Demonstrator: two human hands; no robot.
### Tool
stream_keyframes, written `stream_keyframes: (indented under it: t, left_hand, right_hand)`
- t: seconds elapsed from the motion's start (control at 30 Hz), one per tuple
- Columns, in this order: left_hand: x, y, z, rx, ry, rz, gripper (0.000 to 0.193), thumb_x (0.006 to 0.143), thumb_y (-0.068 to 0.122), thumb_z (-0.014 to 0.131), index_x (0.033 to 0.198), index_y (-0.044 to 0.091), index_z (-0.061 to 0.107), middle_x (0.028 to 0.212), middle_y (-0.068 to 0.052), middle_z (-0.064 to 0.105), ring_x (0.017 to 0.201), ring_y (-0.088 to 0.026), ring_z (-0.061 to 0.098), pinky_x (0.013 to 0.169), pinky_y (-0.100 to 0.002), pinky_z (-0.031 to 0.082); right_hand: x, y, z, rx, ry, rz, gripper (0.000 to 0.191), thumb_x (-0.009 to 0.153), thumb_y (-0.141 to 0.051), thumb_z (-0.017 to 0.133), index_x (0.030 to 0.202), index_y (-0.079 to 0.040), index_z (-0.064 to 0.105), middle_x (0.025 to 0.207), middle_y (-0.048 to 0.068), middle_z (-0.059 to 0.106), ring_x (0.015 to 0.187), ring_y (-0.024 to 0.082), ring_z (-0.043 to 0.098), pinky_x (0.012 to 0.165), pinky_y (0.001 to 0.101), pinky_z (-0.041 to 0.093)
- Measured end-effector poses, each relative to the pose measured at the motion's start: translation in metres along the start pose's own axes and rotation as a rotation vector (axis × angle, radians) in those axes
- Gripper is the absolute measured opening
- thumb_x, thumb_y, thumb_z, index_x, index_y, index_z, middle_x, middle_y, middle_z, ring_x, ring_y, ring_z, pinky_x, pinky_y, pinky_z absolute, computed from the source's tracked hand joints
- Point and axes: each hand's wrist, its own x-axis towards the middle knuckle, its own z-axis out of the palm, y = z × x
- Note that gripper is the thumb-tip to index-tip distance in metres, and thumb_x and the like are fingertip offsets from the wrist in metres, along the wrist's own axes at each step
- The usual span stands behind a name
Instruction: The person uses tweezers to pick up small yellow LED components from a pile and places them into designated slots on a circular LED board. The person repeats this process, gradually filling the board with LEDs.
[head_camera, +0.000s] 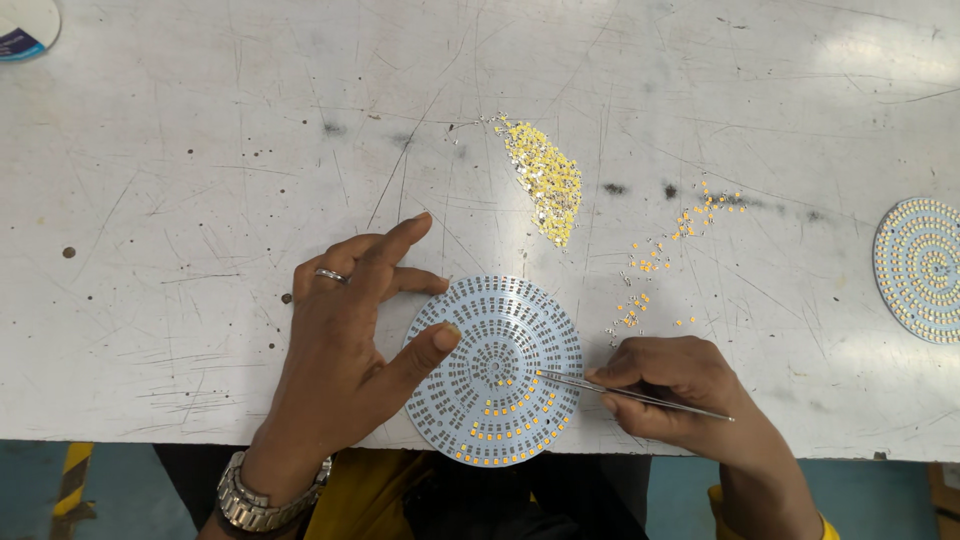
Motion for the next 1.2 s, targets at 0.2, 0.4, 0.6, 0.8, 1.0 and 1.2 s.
stream_keyframes:
  t: [0.2, 0.4, 0.6, 0.8, 1.0, 1.2]
  left_hand:
    - [0.000, 0.000, 0.001, 0.006, 0.002, 0.003, 0.084, 0.093, 0.064, 0.055, 0.154, 0.007, 0.044, 0.109, 0.000, 0.081, 0.140, -0.027, 0.049, 0.116, -0.056, 0.017]
    - [0.000, 0.002, -0.001, 0.003, -0.002, -0.019, 0.082, 0.093, 0.059, 0.058, 0.153, 0.005, 0.044, 0.108, -0.002, 0.081, 0.138, -0.027, 0.050, 0.115, -0.056, 0.016]
    - [0.000, 0.006, -0.001, 0.022, 0.025, -0.014, 0.080, 0.091, 0.057, 0.059, 0.151, 0.005, 0.044, 0.107, -0.002, 0.081, 0.137, -0.028, 0.048, 0.115, -0.052, 0.017]
    - [-0.003, 0.000, 0.001, 0.053, 0.011, -0.023, 0.082, 0.091, 0.061, 0.055, 0.150, 0.005, 0.044, 0.107, -0.001, 0.081, 0.140, -0.029, 0.045, 0.116, -0.052, 0.016]
    - [-0.007, -0.004, 0.003, 0.047, 0.012, -0.039, 0.082, 0.092, 0.062, 0.052, 0.150, 0.004, 0.044, 0.106, -0.001, 0.081, 0.142, -0.029, 0.045, 0.118, -0.053, 0.014]
    - [-0.006, -0.003, 0.003, 0.051, 0.011, -0.038, 0.082, 0.091, 0.062, 0.053, 0.150, 0.004, 0.044, 0.107, -0.002, 0.081, 0.142, -0.030, 0.044, 0.118, -0.053, 0.014]
  right_hand:
    - [0.001, 0.000, -0.001, 0.049, -0.014, 0.013, 0.021, 0.077, -0.010, 0.080, 0.095, 0.000, 0.076, 0.068, 0.004, 0.068, 0.053, 0.011, 0.058, 0.047, 0.0277, 0.040]
    - [-0.006, 0.007, 0.001, 0.081, 0.003, 0.029, 0.016, 0.080, -0.009, 0.080, 0.093, 0.000, 0.074, 0.070, 0.004, 0.068, 0.057, 0.011, 0.060, 0.051, 0.0257, 0.044]
    - [-0.032, 0.013, 0.004, 0.024, 0.499, 0.287, 0.015, 0.082, -0.006, 0.074, 0.094, 0.003, 0.074, 0.076, 0.002, 0.072, 0.066, 0.005, 0.061, 0.059, 0.0215, 0.047]
    - [-0.039, 0.014, 0.008, -0.074, 0.621, 0.467, 0.015, 0.081, -0.004, 0.075, 0.094, 0.003, 0.077, 0.069, 0.002, 0.072, 0.059, 0.002, 0.056, 0.053, 0.0187, 0.042]
    - [-0.034, 0.007, 0.008, -0.110, 0.578, 0.438, 0.014, 0.080, -0.006, 0.076, 0.092, 0.002, 0.076, 0.069, 0.001, 0.075, 0.057, 0.001, 0.055, 0.052, 0.0182, 0.044]
    - [-0.033, 0.004, 0.007, -0.127, 0.559, 0.389, 0.015, 0.079, -0.006, 0.077, 0.092, 0.001, 0.077, 0.069, 0.001, 0.073, 0.056, 0.001, 0.053, 0.051, 0.0183, 0.042]
